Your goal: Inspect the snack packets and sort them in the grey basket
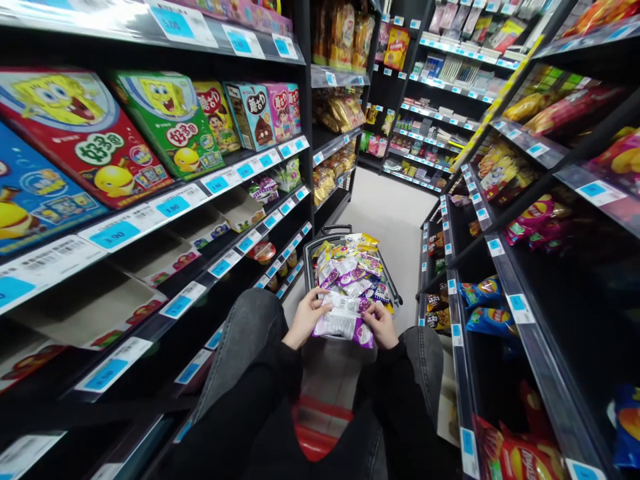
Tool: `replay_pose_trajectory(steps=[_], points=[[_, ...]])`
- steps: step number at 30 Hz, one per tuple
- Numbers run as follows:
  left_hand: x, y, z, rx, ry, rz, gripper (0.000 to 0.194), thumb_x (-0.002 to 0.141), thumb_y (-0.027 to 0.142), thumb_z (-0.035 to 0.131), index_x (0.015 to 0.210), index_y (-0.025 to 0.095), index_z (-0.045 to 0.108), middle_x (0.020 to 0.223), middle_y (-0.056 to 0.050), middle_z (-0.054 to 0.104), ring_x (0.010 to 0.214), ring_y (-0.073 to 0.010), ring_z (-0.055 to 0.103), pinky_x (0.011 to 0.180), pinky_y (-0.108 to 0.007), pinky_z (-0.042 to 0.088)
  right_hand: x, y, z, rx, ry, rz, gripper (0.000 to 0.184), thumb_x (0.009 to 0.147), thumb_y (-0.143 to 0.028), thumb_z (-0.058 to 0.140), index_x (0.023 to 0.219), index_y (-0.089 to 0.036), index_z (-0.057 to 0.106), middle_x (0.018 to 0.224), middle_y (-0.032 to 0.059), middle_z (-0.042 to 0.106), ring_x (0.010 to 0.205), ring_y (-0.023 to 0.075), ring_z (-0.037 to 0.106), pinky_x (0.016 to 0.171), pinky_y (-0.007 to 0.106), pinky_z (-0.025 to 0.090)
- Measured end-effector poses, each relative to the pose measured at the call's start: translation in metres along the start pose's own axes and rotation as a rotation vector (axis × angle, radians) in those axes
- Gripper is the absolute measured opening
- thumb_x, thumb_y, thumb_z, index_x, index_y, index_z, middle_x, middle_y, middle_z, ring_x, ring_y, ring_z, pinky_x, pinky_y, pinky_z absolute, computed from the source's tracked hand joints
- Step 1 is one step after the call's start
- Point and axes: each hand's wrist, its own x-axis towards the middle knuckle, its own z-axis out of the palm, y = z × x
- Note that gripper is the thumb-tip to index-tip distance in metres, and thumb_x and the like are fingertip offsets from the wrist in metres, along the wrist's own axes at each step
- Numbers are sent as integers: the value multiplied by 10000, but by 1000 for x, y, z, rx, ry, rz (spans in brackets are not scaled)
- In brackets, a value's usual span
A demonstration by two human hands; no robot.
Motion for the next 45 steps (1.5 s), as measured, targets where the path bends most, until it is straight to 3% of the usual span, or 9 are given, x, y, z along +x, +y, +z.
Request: replay_pose_trajectory(steps=[3, 7, 10, 17, 23, 29, 34, 41, 45], points=[[-1, 0, 1, -116, -14, -71, 709, 532, 348, 786, 1144, 145, 491, 654, -6, 660, 565, -148, 608, 567, -255, 472, -1, 4, 0, 41, 57, -17, 290, 598, -393, 711, 715, -218, 513, 651, -25, 547, 632, 148, 522, 606, 268, 433], [-6, -4, 4, -189, -49, -264, 454, 513, 405, 795, 790, 81, 639, 645, -73, 670, 594, -158, 622, 604, -259, 494, -1, 4, 3, 85, 127, -26, 387, 588, -369, 728, 892, -231, 531, 774, 2, 597, 734, 178, 583, 661, 300, 484], [-12, -8, 5, -160, -178, -397, 413, 567, 443, 763, 741, 81, 670, 669, -99, 682, 594, -173, 624, 605, -287, 505, 0, 4, 2, 131, 148, -41, 511, 577, -364, 744, 1021, -223, 536, 934, 51, 625, 882, 206, 602, 755, 322, 496], [-6, -6, 1, 79, -22, -163, 475, 537, 571, 709, 648, 111, 671, 572, -48, 651, 572, -174, 588, 581, -264, 462, 4, 16, -7, 193, -38, 217, 393, 492, -468, 780, 722, -185, 636, 712, 35, 679, 630, 185, 615, 652, 346, 504], [-6, 0, -2, 372, 37, 16, 544, 611, 643, 593, 459, 122, 549, 460, -9, 529, 483, -121, 466, 470, -223, 330, 5, 12, -7, 210, -3, 189, 416, 505, -522, 760, 743, -198, 651, 705, 26, 690, 616, 178, 611, 625, 327, 497], [-9, 6, 0, -2, -98, -184, 471, 565, 557, 695, 598, 92, 624, 447, -4, 516, 480, -126, 494, 521, -235, 397, 6, 6, -8, 207, -77, 183, 398, 549, -508, 747, 760, -181, 660, 737, 26, 692, 644, 162, 608, 639, 296, 478], [-12, 3, 2, -216, -126, -236, 453, 553, 515, 730, 493, 129, 499, 316, 98, 241, 320, -30, 252, 382, -177, 274, 6, 16, -12, 228, -137, 282, 408, 533, -512, 751, 723, -163, 658, 658, 19, 668, 576, 148, 583, 595, 285, 449], [-4, -9, -13, 428, -193, -278, 515, 641, 664, 547, 535, 164, 485, 277, 30, 400, 240, -87, 314, 307, -203, 187, 3, 29, -11, 230, -53, 258, 394, 551, -508, 743, 752, -180, 654, 716, 34, 682, 646, 183, 613, 642, 320, 471], [2, -15, -13, 422, -133, -188, 522, 618, 658, 554, 533, 143, 528, 368, 7, 481, 356, -111, 419, 389, -220, 293, 2, 32, -9, 233, -4, 244, 418, 576, -533, 716, 798, -182, 664, 756, 44, 690, 684, 201, 630, 669, 343, 491]])
